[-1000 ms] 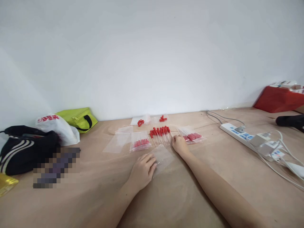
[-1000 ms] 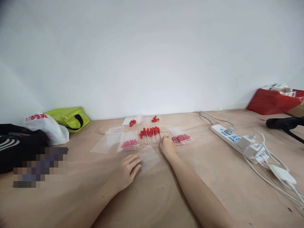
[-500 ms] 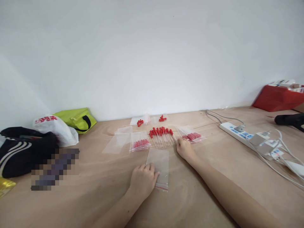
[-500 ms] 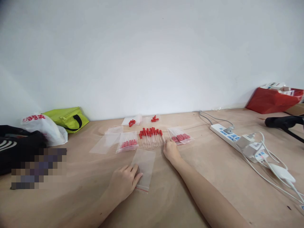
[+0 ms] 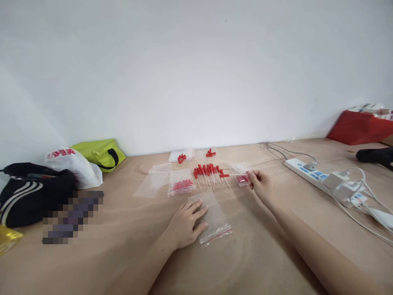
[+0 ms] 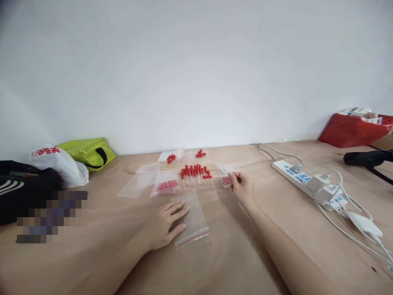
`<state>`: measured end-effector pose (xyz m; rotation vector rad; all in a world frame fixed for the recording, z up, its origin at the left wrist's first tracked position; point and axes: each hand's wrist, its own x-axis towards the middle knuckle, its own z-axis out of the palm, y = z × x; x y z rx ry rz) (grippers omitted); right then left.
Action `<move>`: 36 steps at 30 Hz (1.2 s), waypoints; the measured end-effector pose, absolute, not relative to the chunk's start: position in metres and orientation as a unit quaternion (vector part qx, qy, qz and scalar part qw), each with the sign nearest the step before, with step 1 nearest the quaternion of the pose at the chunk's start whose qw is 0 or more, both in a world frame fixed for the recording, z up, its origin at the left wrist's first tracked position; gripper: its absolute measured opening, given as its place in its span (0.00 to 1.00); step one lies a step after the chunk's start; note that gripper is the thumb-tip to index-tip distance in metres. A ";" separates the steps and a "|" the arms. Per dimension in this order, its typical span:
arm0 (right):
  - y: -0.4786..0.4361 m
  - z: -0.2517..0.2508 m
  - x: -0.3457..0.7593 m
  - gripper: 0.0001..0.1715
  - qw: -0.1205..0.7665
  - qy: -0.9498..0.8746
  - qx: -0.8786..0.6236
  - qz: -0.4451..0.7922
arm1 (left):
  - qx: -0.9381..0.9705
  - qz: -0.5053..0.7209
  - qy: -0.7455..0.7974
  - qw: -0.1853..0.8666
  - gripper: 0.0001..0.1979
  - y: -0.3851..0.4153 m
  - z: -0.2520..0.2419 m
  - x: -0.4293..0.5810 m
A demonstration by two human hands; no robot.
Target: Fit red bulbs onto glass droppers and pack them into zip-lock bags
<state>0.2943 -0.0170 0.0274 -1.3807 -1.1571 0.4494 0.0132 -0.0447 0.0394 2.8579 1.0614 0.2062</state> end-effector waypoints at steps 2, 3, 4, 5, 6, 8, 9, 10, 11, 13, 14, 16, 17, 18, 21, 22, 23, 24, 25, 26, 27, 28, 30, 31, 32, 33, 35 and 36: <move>-0.021 0.042 0.299 0.25 0.606 -0.492 -0.580 0.234 | 0.912 0.078 0.402 -0.004 0.21 -0.058 0.036 0.026; -0.023 0.049 0.300 0.25 0.606 -0.492 -0.574 0.248 | 0.897 0.080 0.434 -0.032 0.21 -0.064 0.035 0.032; -0.025 0.055 0.301 0.25 0.604 -0.493 -0.570 0.258 | 0.879 0.081 0.465 -0.063 0.21 -0.070 0.034 0.038; -0.027 0.060 0.302 0.25 0.601 -0.495 -0.568 0.267 | 0.864 0.078 0.490 -0.091 0.22 -0.074 0.033 0.044; -0.029 0.063 0.302 0.25 0.594 -0.499 -0.569 0.274 | 0.852 0.075 0.507 -0.110 0.22 -0.078 0.033 0.048; -0.029 0.063 0.301 0.25 0.573 -0.511 -0.575 0.281 | 0.843 0.079 0.517 -0.123 0.22 -0.079 0.035 0.051; -0.028 0.060 0.299 0.25 0.562 -0.521 -0.578 0.280 | 0.848 0.089 0.509 -0.115 0.21 -0.077 0.036 0.050; -0.027 0.056 0.297 0.24 0.552 -0.534 -0.578 0.275 | 0.860 0.103 0.490 -0.099 0.20 -0.073 0.038 0.048; -0.025 0.050 0.295 0.24 0.542 -0.551 -0.575 0.267 | 0.877 0.119 0.459 -0.076 0.17 -0.068 0.040 0.043; -0.021 0.037 0.289 0.22 0.516 -0.595 -0.566 0.241 | 0.922 0.139 0.362 -0.012 0.15 -0.057 0.043 0.033; -0.019 0.030 0.286 0.22 0.498 -0.620 -0.564 0.222 | 0.939 0.131 0.316 0.019 0.17 -0.053 0.043 0.028; -0.018 0.019 0.279 0.20 0.453 -0.670 -0.560 0.179 | 0.953 0.095 0.280 0.069 0.22 -0.047 0.042 0.020; -0.018 0.014 0.276 0.20 0.431 -0.695 -0.553 0.161 | 0.952 0.077 0.283 0.087 0.23 -0.046 0.041 0.018; -0.020 0.011 0.273 0.20 0.414 -0.715 -0.542 0.150 | 0.947 0.064 0.299 0.099 0.23 -0.046 0.039 0.017; -0.027 0.007 0.273 0.23 0.388 -0.758 -0.498 0.167 | 0.918 0.054 0.377 0.107 0.23 -0.051 0.032 0.020; -0.029 0.007 0.275 0.23 0.378 -0.767 -0.487 0.177 | 0.908 0.056 0.403 0.104 0.24 -0.054 0.030 0.021; -0.032 0.008 0.279 0.23 0.365 -0.777 -0.479 0.183 | 0.898 0.058 0.424 0.100 0.24 -0.056 0.029 0.023; -0.035 0.008 0.284 0.22 0.346 -0.789 -0.473 0.186 | 0.890 0.058 0.441 0.097 0.25 -0.057 0.028 0.024; -0.038 0.009 0.290 0.21 0.324 -0.800 -0.469 0.185 | 0.885 0.058 0.451 0.096 0.25 -0.059 0.028 0.025; -0.040 0.010 0.296 0.21 0.304 -0.810 -0.467 0.180 | 0.882 0.058 0.458 0.095 0.25 -0.059 0.028 0.026; -0.041 0.011 0.301 0.20 0.286 -0.819 -0.466 0.173 | 0.879 0.057 0.463 0.095 0.25 -0.060 0.028 0.027; -0.043 0.012 0.306 0.20 0.273 -0.827 -0.463 0.164 | 0.878 0.056 0.466 0.094 0.25 -0.060 0.028 0.027; -0.043 0.012 0.311 0.20 0.257 -0.839 -0.458 0.143 | 0.877 0.051 0.468 0.093 0.25 -0.060 0.029 0.027; -0.043 0.012 0.312 0.20 0.250 -0.843 -0.457 0.132 | 0.877 0.048 0.468 0.094 0.25 -0.059 0.029 0.027; -0.043 0.011 0.312 0.20 0.243 -0.847 -0.457 0.123 | 0.877 0.045 0.468 0.095 0.25 -0.059 0.030 0.027; -0.042 0.010 0.312 0.19 0.235 -0.850 -0.458 0.116 | 0.877 0.044 0.468 0.096 0.25 -0.059 0.030 0.027; -0.040 0.008 0.310 0.19 0.225 -0.851 -0.462 0.106 | 0.878 0.048 0.467 0.097 0.25 -0.059 0.030 0.027; -0.040 0.007 0.309 0.19 0.224 -0.851 -0.464 0.105 | 0.878 0.051 0.466 0.097 0.25 -0.059 0.029 0.027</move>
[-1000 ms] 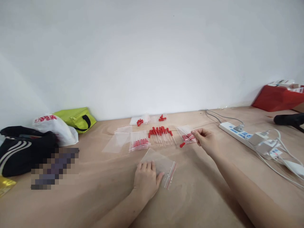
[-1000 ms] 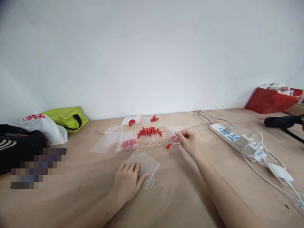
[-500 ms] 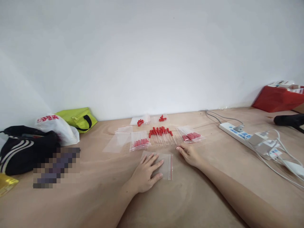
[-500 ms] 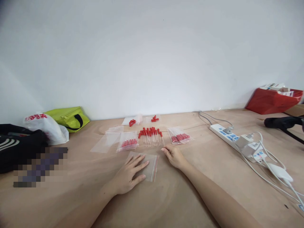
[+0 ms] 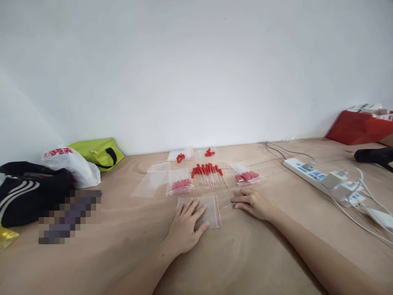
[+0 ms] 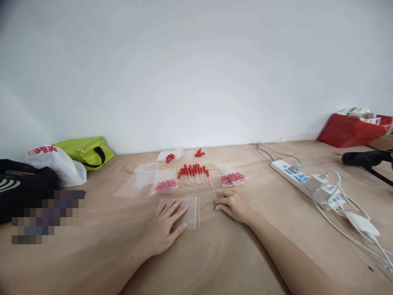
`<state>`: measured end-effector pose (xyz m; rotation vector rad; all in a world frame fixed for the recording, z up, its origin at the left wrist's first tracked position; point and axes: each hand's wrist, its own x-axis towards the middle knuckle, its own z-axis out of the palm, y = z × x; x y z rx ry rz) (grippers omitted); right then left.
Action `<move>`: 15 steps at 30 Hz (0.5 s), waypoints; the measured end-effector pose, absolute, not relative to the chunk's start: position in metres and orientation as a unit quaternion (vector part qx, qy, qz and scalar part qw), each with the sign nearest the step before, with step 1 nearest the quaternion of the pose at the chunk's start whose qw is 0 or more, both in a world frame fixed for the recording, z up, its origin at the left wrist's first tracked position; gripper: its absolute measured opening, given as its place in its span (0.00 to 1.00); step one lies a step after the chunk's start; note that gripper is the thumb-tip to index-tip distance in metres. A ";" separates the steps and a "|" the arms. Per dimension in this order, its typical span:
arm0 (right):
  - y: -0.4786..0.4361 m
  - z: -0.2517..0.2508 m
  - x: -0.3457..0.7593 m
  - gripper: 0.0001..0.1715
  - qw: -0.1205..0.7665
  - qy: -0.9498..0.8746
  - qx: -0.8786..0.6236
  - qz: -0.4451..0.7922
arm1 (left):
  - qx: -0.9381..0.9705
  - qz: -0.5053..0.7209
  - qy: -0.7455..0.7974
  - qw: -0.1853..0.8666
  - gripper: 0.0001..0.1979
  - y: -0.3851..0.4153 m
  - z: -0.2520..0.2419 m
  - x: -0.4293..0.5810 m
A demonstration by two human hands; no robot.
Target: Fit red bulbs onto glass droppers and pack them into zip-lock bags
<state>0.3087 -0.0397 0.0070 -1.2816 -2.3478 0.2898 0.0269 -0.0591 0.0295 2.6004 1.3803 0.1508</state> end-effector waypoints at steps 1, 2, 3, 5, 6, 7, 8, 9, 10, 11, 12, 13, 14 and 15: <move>-0.039 0.006 0.308 0.19 0.225 -0.849 -0.466 0.105 | 0.879 0.054 0.465 0.096 0.25 -0.059 0.029 0.027; -0.039 0.006 0.307 0.18 0.226 -0.848 -0.467 0.105 | 0.879 0.056 0.463 0.096 0.25 -0.059 0.029 0.027; -0.039 0.005 0.307 0.18 0.228 -0.847 -0.468 0.105 | 0.880 0.057 0.462 0.095 0.25 -0.059 0.029 0.027; -0.039 0.005 0.306 0.19 0.231 -0.847 -0.468 0.104 | 0.881 0.061 0.461 0.093 0.25 -0.059 0.028 0.026; -0.039 0.005 0.305 0.19 0.233 -0.846 -0.468 0.105 | 0.881 0.066 0.460 0.090 0.25 -0.059 0.028 0.027; -0.039 0.005 0.304 0.19 0.236 -0.845 -0.468 0.108 | 0.881 0.071 0.460 0.086 0.24 -0.059 0.027 0.027; -0.040 0.005 0.302 0.18 0.239 -0.843 -0.468 0.113 | 0.881 0.078 0.460 0.081 0.24 -0.059 0.027 0.028; -0.040 0.005 0.300 0.18 0.241 -0.841 -0.469 0.121 | 0.881 0.084 0.460 0.076 0.24 -0.059 0.027 0.029; -0.041 0.006 0.297 0.18 0.241 -0.840 -0.468 0.130 | 0.881 0.089 0.460 0.070 0.24 -0.060 0.028 0.030; -0.042 0.006 0.293 0.17 0.240 -0.840 -0.465 0.140 | 0.880 0.093 0.461 0.064 0.23 -0.060 0.028 0.031; -0.043 0.007 0.290 0.17 0.240 -0.841 -0.461 0.151 | 0.878 0.099 0.464 0.059 0.23 -0.060 0.029 0.032; -0.044 0.009 0.286 0.16 0.244 -0.841 -0.454 0.164 | 0.877 0.104 0.466 0.055 0.22 -0.060 0.029 0.032; -0.046 0.010 0.282 0.15 0.251 -0.840 -0.445 0.179 | 0.876 0.107 0.466 0.054 0.22 -0.059 0.030 0.032; -0.047 0.012 0.279 0.15 0.263 -0.838 -0.437 0.193 | 0.878 0.109 0.463 0.056 0.21 -0.058 0.031 0.031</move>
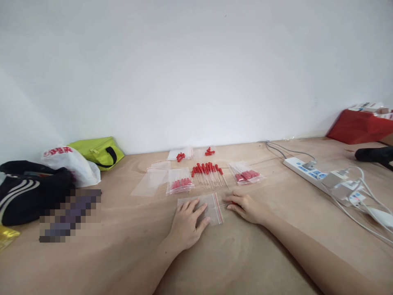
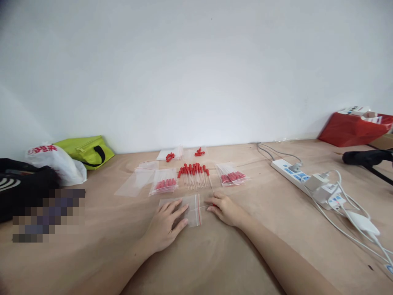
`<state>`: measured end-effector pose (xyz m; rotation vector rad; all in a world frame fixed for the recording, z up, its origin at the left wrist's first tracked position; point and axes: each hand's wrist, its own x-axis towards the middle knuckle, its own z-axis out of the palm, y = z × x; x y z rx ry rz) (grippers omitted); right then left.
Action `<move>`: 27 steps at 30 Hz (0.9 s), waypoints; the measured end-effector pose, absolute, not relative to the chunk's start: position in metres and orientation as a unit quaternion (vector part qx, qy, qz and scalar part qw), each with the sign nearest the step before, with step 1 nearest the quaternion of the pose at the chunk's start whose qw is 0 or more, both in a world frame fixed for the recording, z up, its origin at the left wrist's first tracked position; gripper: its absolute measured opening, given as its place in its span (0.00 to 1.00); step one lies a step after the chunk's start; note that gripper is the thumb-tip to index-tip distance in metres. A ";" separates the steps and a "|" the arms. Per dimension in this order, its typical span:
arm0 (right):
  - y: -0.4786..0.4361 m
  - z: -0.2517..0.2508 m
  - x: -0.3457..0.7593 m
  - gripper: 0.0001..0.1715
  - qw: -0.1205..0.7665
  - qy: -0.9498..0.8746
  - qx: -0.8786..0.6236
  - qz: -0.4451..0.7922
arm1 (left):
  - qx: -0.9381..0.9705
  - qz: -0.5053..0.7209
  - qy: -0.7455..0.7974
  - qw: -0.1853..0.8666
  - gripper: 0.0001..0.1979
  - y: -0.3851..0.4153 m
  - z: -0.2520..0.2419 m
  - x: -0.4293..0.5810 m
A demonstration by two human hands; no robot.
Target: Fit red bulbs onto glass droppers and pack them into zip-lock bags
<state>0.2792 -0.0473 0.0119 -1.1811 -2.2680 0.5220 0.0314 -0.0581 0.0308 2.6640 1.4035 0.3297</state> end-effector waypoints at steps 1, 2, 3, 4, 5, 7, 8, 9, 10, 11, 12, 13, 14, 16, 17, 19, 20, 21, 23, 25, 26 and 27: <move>-0.049 0.013 0.277 0.14 0.276 -0.835 -0.429 0.206 | 0.882 0.108 0.455 0.061 0.20 -0.057 0.032 0.030; -0.050 0.015 0.275 0.14 0.289 -0.831 -0.424 0.215 | 0.887 0.105 0.444 0.068 0.19 -0.055 0.033 0.028; -0.051 0.016 0.274 0.13 0.301 -0.826 -0.421 0.223 | 0.893 0.103 0.432 0.075 0.19 -0.054 0.034 0.025; -0.052 0.017 0.273 0.12 0.310 -0.822 -0.421 0.229 | 0.898 0.102 0.420 0.082 0.19 -0.052 0.034 0.023; -0.053 0.017 0.273 0.10 0.318 -0.815 -0.423 0.235 | 0.901 0.104 0.411 0.088 0.19 -0.051 0.035 0.021; -0.053 0.016 0.272 0.08 0.332 -0.796 -0.435 0.259 | 0.903 0.115 0.403 0.097 0.18 -0.048 0.035 0.018; -0.052 0.015 0.272 0.07 0.339 -0.784 -0.441 0.276 | 0.902 0.122 0.402 0.100 0.18 -0.047 0.034 0.018; -0.052 0.013 0.271 0.06 0.347 -0.769 -0.448 0.295 | 0.901 0.130 0.400 0.102 0.18 -0.047 0.033 0.019; -0.051 0.012 0.269 0.07 0.355 -0.754 -0.455 0.313 | 0.901 0.138 0.398 0.104 0.18 -0.046 0.032 0.019; -0.050 0.010 0.267 0.07 0.360 -0.742 -0.461 0.329 | 0.901 0.145 0.396 0.105 0.17 -0.046 0.032 0.021; -0.049 0.008 0.265 0.08 0.362 -0.733 -0.465 0.340 | 0.901 0.151 0.393 0.106 0.17 -0.046 0.031 0.022; -0.049 0.007 0.263 0.09 0.361 -0.726 -0.469 0.349 | 0.901 0.155 0.390 0.108 0.17 -0.046 0.030 0.024; -0.048 0.006 0.260 0.09 0.357 -0.723 -0.473 0.356 | 0.902 0.158 0.388 0.109 0.17 -0.047 0.029 0.025; -0.047 0.005 0.256 0.10 0.350 -0.716 -0.475 0.372 | 0.901 0.162 0.388 0.110 0.17 -0.047 0.028 0.028; -0.047 0.004 0.255 0.10 0.352 -0.709 -0.471 0.389 | 0.899 0.165 0.391 0.110 0.17 -0.047 0.028 0.029; -0.048 0.003 0.253 0.13 0.369 -0.681 -0.453 0.442 | 0.894 0.173 0.399 0.105 0.16 -0.047 0.028 0.032; -0.048 0.003 0.253 0.15 0.381 -0.663 -0.438 0.473 | 0.892 0.177 0.403 0.103 0.16 -0.047 0.028 0.032; -0.048 0.002 0.252 0.17 0.391 -0.643 -0.425 0.503 | 0.891 0.179 0.405 0.102 0.16 -0.047 0.027 0.033; -0.049 0.003 0.251 0.20 0.398 -0.611 -0.405 0.551 | 0.889 0.181 0.408 0.103 0.16 -0.047 0.027 0.033; -0.050 0.003 0.248 0.21 0.397 -0.589 -0.392 0.585 | 0.889 0.180 0.406 0.107 0.16 -0.047 0.027 0.033; -0.050 0.003 0.246 0.21 0.399 -0.580 -0.384 0.597 | 0.890 0.180 0.404 0.108 0.16 -0.047 0.027 0.033; -0.050 0.003 0.244 0.21 0.405 -0.574 -0.372 0.607 | 0.891 0.180 0.402 0.108 0.17 -0.047 0.027 0.033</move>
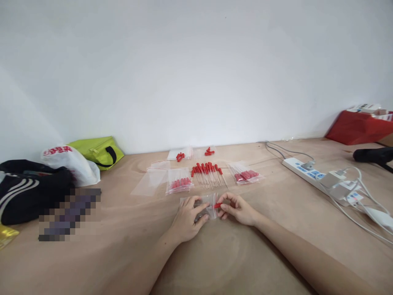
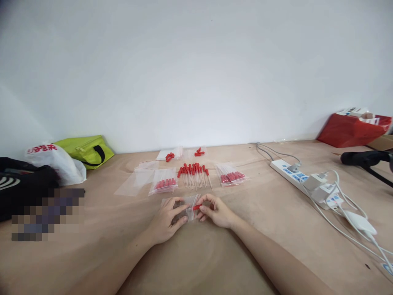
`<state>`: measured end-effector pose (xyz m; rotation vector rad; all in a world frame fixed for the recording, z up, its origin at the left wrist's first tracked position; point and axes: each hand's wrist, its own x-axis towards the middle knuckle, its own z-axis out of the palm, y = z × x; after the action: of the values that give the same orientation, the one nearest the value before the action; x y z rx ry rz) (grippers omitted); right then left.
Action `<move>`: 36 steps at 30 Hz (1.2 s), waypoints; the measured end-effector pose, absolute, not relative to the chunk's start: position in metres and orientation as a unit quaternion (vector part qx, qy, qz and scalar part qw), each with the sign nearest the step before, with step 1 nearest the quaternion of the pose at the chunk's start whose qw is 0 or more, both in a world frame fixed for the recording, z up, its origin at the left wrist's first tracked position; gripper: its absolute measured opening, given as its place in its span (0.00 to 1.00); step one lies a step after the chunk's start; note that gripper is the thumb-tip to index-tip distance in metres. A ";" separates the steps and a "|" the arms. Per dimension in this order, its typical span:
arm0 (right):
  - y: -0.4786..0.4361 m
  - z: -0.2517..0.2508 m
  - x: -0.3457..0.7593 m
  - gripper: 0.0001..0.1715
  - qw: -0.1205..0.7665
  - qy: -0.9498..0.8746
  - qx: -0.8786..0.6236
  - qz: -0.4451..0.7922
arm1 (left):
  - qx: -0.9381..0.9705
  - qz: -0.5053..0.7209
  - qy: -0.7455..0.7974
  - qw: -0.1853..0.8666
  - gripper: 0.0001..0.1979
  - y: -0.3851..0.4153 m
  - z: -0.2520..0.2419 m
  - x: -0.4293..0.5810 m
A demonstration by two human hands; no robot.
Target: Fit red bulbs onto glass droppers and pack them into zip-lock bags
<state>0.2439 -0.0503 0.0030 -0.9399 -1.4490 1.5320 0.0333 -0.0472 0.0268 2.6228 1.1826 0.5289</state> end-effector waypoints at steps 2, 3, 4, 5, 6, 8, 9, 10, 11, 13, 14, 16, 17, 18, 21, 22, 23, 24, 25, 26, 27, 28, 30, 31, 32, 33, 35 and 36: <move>-0.051 0.002 0.240 0.20 0.419 -0.571 -0.349 0.614 | 0.893 0.177 0.399 0.107 0.17 -0.047 0.026 0.034; -0.051 0.002 0.239 0.20 0.425 -0.575 -0.341 0.610 | 0.893 0.176 0.399 0.108 0.17 -0.047 0.026 0.034; -0.050 0.002 0.238 0.19 0.430 -0.583 -0.336 0.602 | 0.893 0.175 0.400 0.112 0.17 -0.047 0.027 0.034; -0.050 0.001 0.238 0.19 0.433 -0.593 -0.334 0.591 | 0.892 0.176 0.400 0.120 0.17 -0.046 0.027 0.033; -0.049 0.001 0.239 0.19 0.437 -0.601 -0.336 0.579 | 0.891 0.177 0.397 0.132 0.17 -0.045 0.028 0.031; -0.046 0.001 0.244 0.19 0.441 -0.604 -0.352 0.563 | 0.891 0.177 0.385 0.162 0.18 -0.043 0.030 0.025; -0.044 0.000 0.247 0.20 0.440 -0.599 -0.364 0.561 | 0.891 0.176 0.379 0.176 0.18 -0.041 0.031 0.021; -0.042 0.000 0.251 0.21 0.437 -0.593 -0.377 0.562 | 0.891 0.174 0.375 0.186 0.17 -0.039 0.033 0.017; -0.040 0.000 0.254 0.22 0.433 -0.586 -0.390 0.563 | 0.890 0.171 0.375 0.193 0.17 -0.037 0.034 0.013; -0.037 0.000 0.258 0.23 0.425 -0.580 -0.409 0.562 | 0.888 0.167 0.378 0.202 0.17 -0.034 0.035 0.006; -0.036 -0.001 0.259 0.23 0.424 -0.579 -0.414 0.559 | 0.886 0.166 0.379 0.207 0.17 -0.033 0.035 0.004; -0.036 -0.001 0.259 0.22 0.428 -0.575 -0.418 0.558 | 0.885 0.166 0.377 0.215 0.18 -0.031 0.033 0.003; -0.037 -0.001 0.258 0.22 0.430 -0.570 -0.419 0.560 | 0.886 0.166 0.375 0.217 0.17 -0.031 0.032 0.004; -0.038 0.000 0.256 0.22 0.432 -0.563 -0.421 0.564 | 0.887 0.165 0.372 0.218 0.17 -0.030 0.030 0.005; -0.042 0.003 0.249 0.25 0.439 -0.528 -0.426 0.588 | 0.892 0.164 0.365 0.212 0.17 -0.030 0.027 0.008; -0.044 0.004 0.247 0.25 0.442 -0.516 -0.423 0.600 | 0.893 0.165 0.364 0.209 0.17 -0.030 0.026 0.009; -0.046 0.005 0.245 0.26 0.445 -0.505 -0.415 0.612 | 0.893 0.166 0.363 0.206 0.17 -0.031 0.025 0.009; -0.047 0.006 0.243 0.26 0.447 -0.498 -0.404 0.623 | 0.894 0.167 0.362 0.204 0.17 -0.031 0.025 0.010; -0.049 0.006 0.241 0.26 0.450 -0.494 -0.393 0.632 | 0.895 0.166 0.361 0.201 0.17 -0.031 0.025 0.010; -0.050 0.006 0.239 0.27 0.453 -0.494 -0.384 0.635 | 0.896 0.167 0.361 0.197 0.17 -0.032 0.025 0.010; -0.050 0.005 0.238 0.27 0.459 -0.495 -0.380 0.632 | 0.897 0.169 0.360 0.194 0.17 -0.032 0.025 0.010; -0.051 0.005 0.238 0.28 0.465 -0.498 -0.382 0.624 | 0.897 0.173 0.359 0.190 0.17 -0.033 0.024 0.011; -0.050 0.003 0.239 0.32 0.473 -0.509 -0.401 0.597 | 0.896 0.190 0.360 0.178 0.17 -0.033 0.024 0.011; -0.049 0.002 0.240 0.33 0.473 -0.515 -0.415 0.582 | 0.894 0.201 0.362 0.171 0.17 -0.033 0.024 0.011; -0.049 0.002 0.242 0.34 0.471 -0.518 -0.429 0.571 | 0.891 0.209 0.366 0.166 0.17 -0.033 0.025 0.010; -0.048 0.001 0.244 0.34 0.468 -0.520 -0.440 0.563 | 0.889 0.211 0.371 0.164 0.17 -0.033 0.025 0.009; -0.047 0.000 0.249 0.32 0.464 -0.516 -0.452 0.560 | 0.887 0.199 0.379 0.173 0.17 -0.032 0.026 0.007; -0.047 0.001 0.251 0.31 0.466 -0.514 -0.454 0.559 | 0.887 0.188 0.380 0.182 0.17 -0.032 0.027 0.005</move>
<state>0.2511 -0.0474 0.0006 -1.1131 -1.2627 1.3714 0.0052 -0.0317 0.0268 2.5053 1.0720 0.5298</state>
